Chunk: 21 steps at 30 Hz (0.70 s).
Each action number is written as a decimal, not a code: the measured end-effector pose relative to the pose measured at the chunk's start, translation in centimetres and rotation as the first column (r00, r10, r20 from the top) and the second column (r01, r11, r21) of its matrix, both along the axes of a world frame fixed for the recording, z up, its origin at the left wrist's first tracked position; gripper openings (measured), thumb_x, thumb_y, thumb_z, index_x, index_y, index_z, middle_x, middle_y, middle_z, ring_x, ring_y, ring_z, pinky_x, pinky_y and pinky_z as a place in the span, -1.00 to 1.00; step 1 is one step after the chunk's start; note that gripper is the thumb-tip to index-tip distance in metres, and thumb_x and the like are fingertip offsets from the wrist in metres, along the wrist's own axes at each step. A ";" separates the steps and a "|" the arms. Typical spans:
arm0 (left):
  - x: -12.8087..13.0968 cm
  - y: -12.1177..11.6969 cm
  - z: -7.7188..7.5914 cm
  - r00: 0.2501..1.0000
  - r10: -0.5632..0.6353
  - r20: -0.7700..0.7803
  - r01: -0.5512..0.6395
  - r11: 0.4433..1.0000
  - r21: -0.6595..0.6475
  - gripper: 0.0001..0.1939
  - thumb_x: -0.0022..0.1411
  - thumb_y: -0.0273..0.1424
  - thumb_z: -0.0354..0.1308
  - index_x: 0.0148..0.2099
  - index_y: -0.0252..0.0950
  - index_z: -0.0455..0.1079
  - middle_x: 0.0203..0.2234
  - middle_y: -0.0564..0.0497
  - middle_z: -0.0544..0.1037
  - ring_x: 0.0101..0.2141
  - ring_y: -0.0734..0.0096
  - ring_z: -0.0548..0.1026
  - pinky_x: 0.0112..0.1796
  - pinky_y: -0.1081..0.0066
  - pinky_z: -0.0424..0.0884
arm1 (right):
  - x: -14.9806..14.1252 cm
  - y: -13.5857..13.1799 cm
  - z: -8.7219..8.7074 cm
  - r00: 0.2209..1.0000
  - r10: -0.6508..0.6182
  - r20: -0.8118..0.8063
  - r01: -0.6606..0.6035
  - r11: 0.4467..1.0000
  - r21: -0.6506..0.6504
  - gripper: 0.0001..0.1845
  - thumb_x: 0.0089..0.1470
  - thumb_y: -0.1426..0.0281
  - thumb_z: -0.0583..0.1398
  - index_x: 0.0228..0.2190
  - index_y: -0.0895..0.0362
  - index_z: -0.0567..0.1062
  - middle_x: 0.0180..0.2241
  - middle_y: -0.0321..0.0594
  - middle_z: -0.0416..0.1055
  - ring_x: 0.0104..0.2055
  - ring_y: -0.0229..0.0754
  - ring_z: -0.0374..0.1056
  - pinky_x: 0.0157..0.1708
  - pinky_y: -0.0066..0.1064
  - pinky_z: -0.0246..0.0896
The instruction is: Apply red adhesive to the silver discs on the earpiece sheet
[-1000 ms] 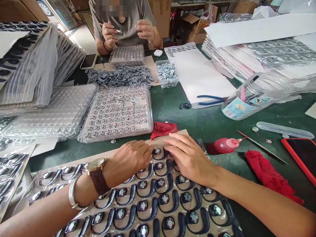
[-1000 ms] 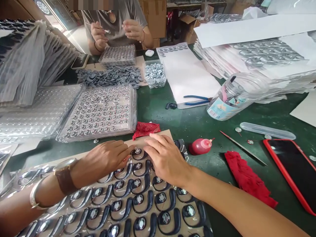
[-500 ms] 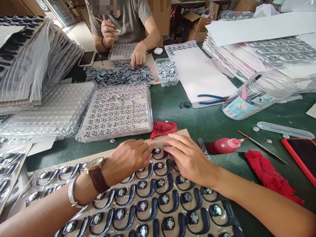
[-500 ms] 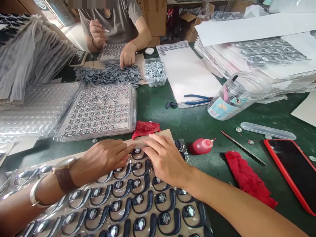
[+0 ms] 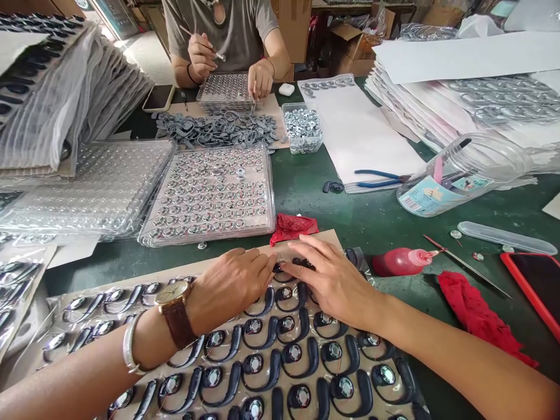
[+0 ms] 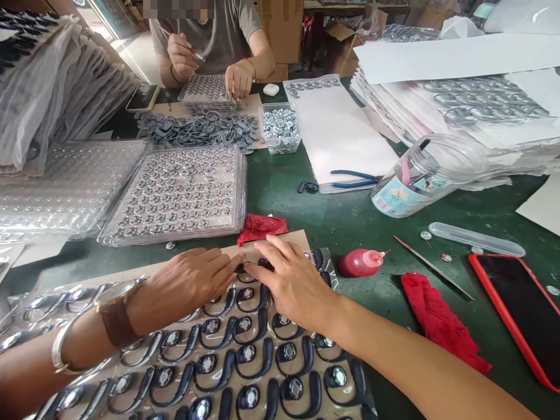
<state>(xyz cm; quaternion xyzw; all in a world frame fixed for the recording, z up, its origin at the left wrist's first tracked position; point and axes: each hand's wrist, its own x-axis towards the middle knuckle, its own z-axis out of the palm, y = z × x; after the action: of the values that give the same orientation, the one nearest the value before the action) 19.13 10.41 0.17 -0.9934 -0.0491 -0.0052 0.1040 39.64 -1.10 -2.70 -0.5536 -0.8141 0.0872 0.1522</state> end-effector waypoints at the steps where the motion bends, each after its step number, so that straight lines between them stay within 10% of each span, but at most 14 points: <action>1: -0.1 0.0 0.3 1.000 0.001 -0.005 -0.001 1.000 -0.002 -0.69 0.28 -0.54 0.08 0.06 -0.48 0.32 -0.30 -0.10 0.54 -0.32 0.24 0.52 -0.37 0.31 0.41 | 0.1 0.1 0.1 1.000 0.009 0.021 -0.009 1.000 -0.003 -0.45 0.13 0.62 0.09 0.14 0.10 0.35 0.24 0.01 0.14 0.34 0.17 -0.05 0.23 0.04 0.10; 12: -3.4 -1.3 4.5 0.974 0.216 -0.072 -0.227 0.953 -0.199 -0.66 0.33 -0.55 -0.07 0.09 -0.32 0.37 -0.47 0.02 0.54 -0.57 0.36 0.47 -0.58 0.42 0.35 | -0.1 1.7 1.4 0.997 0.017 0.075 -0.015 0.999 -0.033 -0.53 0.08 0.61 0.12 0.00 0.04 0.50 0.22 0.01 0.21 0.32 0.21 -0.01 0.16 0.11 0.12; 18: -6.2 -1.2 5.1 0.804 0.584 -0.106 -0.476 0.528 -0.703 -0.65 0.31 -0.15 0.08 0.11 -0.02 0.39 -0.10 0.11 0.59 -0.19 0.41 0.60 -0.27 0.55 0.54 | 0.1 1.1 2.6 0.984 -0.024 -0.175 0.035 0.998 0.057 -0.58 0.15 0.61 0.06 0.02 0.17 0.43 0.12 -0.08 0.35 0.23 -0.04 0.14 0.22 -0.06 0.10; 21: -6.0 -3.6 5.2 0.762 0.637 -0.120 -0.494 0.452 -0.743 -0.69 0.29 -0.15 0.10 0.02 -0.04 0.47 -0.16 0.10 0.62 -0.21 0.39 0.61 -0.22 0.50 0.57 | -1.0 -0.4 3.3 0.971 0.025 -0.238 0.004 0.993 0.121 -0.52 0.23 0.36 0.14 0.13 0.27 0.30 0.10 -0.04 0.37 0.22 -0.03 0.15 0.24 -0.11 0.08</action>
<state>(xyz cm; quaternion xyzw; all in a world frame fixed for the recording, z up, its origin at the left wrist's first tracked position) 13.08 6.80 5.35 -0.8669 -0.3843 -0.0374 -0.3154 38.64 -1.46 0.58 -0.5246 -0.7965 0.1046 0.2818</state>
